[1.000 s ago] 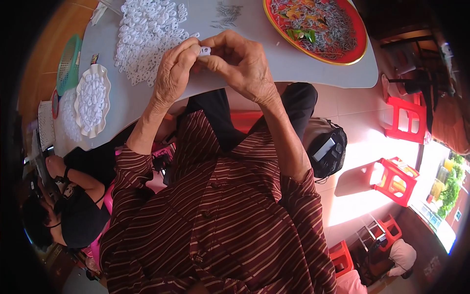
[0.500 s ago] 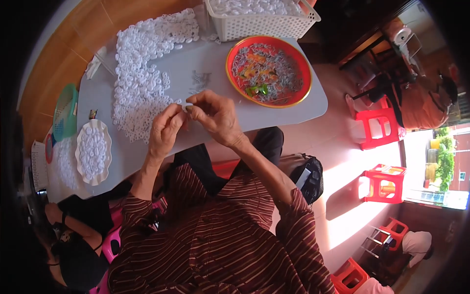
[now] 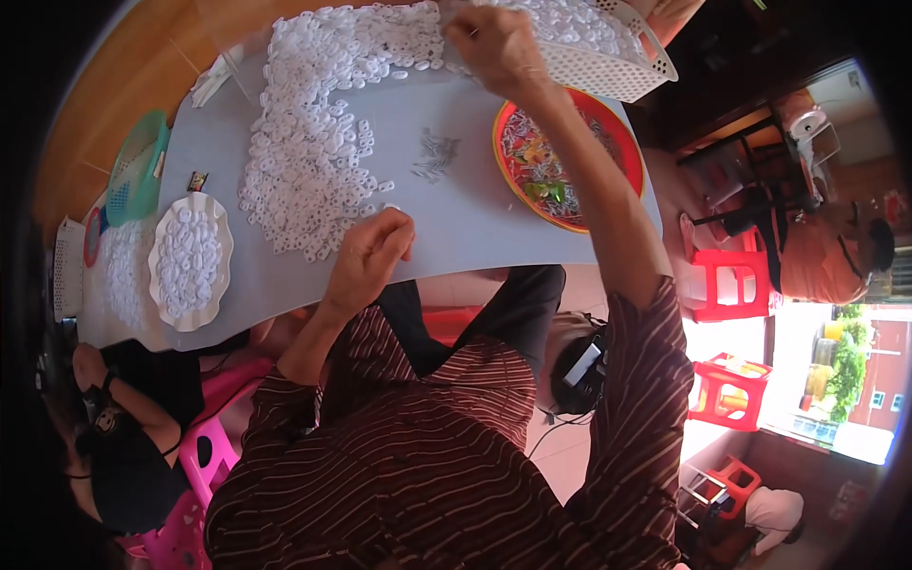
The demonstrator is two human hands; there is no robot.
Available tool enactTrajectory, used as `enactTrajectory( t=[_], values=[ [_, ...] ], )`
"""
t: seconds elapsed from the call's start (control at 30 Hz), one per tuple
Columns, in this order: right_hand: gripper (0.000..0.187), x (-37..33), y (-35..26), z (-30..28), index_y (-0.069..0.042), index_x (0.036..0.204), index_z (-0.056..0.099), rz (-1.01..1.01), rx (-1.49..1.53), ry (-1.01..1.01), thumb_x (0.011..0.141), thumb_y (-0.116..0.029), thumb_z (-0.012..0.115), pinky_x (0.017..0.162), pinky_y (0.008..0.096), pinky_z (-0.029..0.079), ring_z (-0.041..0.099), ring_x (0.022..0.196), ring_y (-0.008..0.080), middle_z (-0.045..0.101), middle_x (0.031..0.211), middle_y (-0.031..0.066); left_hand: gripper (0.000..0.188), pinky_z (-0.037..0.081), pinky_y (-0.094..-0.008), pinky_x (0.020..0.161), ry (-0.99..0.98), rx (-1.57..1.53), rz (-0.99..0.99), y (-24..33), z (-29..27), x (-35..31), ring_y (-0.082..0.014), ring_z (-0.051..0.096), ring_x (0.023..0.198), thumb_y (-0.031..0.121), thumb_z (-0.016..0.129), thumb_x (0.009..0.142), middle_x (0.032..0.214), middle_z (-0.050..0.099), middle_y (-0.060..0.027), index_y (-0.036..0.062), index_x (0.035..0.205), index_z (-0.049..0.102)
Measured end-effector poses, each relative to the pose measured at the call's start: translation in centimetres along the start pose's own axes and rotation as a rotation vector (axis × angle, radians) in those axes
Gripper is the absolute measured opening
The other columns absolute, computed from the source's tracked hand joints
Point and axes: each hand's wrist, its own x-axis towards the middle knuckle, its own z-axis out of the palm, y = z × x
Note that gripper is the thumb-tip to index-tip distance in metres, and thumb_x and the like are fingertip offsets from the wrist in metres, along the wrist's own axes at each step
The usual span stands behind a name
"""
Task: Insert metal pins into white plastic floral components at a shared workspace.
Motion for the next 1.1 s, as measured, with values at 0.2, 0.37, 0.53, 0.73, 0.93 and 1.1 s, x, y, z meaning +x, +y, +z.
enactTrajectory(
  t=[0.2, 0.37, 0.53, 0.73, 0.93, 1.1],
  values=[
    [0.015, -0.9, 1.7, 7.3, -0.004, 0.088, 0.067, -0.041, -0.096, -0.269, 0.076, -0.011, 0.064, 0.069, 0.0369, 0.051, 0.064, 0.073, 0.029, 0.065, 0.08, 0.0159, 0.014, 0.037, -0.0221, 0.054, -0.011, 0.001, -0.029, 0.2, 0.6, 0.1, -0.0067, 0.046, 0.059, 0.011, 0.051, 0.089, 0.064, 0.049, -0.0007, 0.0004, 0.08, 0.055],
    [0.016, -1.2, 1.0, 9.6, -0.003, 0.088, 0.068, 0.029, -0.125, -0.392, 0.075, -0.011, 0.065, 0.073, 0.0378, 0.05, 0.063, 0.08, 0.0305, 0.064, 0.088, 0.0179, 0.012, 0.04, -0.0244, 0.055, 0.003, 0.051, 0.077, -0.1, 0.4, 0.1, -0.0098, 0.049, 0.059, 0.009, 0.052, 0.088, 0.066, 0.049, -0.0034, -0.0004, 0.082, 0.055],
    [0.014, -1.6, 0.3, 10.0, -0.002, 0.087, 0.068, 0.013, -0.092, -0.35, 0.077, -0.01, 0.064, 0.068, 0.0366, 0.05, 0.063, 0.07, 0.0315, 0.065, 0.076, 0.0159, 0.012, 0.04, -0.0245, 0.055, 0.009, 0.062, 0.116, -0.5, 0.4, 0.0, -0.0101, 0.049, 0.059, 0.009, 0.052, 0.088, 0.066, 0.049, -0.0035, -0.0007, 0.082, 0.054],
    [0.013, -1.7, 0.3, 8.7, -0.006, 0.085, 0.07, 0.169, 0.012, -0.362, 0.075, -0.012, 0.062, 0.074, 0.0385, 0.051, 0.064, 0.077, 0.0319, 0.066, 0.078, 0.0161, 0.014, 0.04, -0.0239, 0.057, -0.018, 0.022, 0.045, 0.0, 0.7, 0.0, -0.0094, 0.048, 0.061, 0.01, 0.051, 0.089, 0.067, 0.05, -0.0023, -0.0009, 0.081, 0.054],
    [0.013, -3.6, -2.4, 5.2, -0.002, 0.082, 0.068, 0.116, 0.157, -0.352, 0.074, -0.011, 0.064, 0.068, 0.036, 0.051, 0.064, 0.069, 0.0307, 0.065, 0.074, 0.0155, 0.018, 0.04, -0.0233, 0.06, 0.053, -0.035, 0.023, 0.8, 0.4, 0.4, -0.0081, 0.049, 0.064, 0.014, 0.05, 0.091, 0.067, 0.053, -0.0015, 0.0003, 0.081, 0.054],
    [0.01, -6.4, -6.2, 2.8, -0.001, 0.08, 0.064, -0.007, 0.233, -0.26, 0.075, -0.009, 0.062, 0.063, 0.0356, 0.051, 0.064, 0.065, 0.0281, 0.064, 0.071, 0.0154, 0.026, 0.04, -0.0229, 0.065, 0.345, -0.151, 0.057, 1.2, -0.5, 2.2, -0.0088, 0.05, 0.065, 0.024, 0.049, 0.093, 0.068, 0.057, -0.0023, 0.0015, 0.082, 0.056]
  ],
)
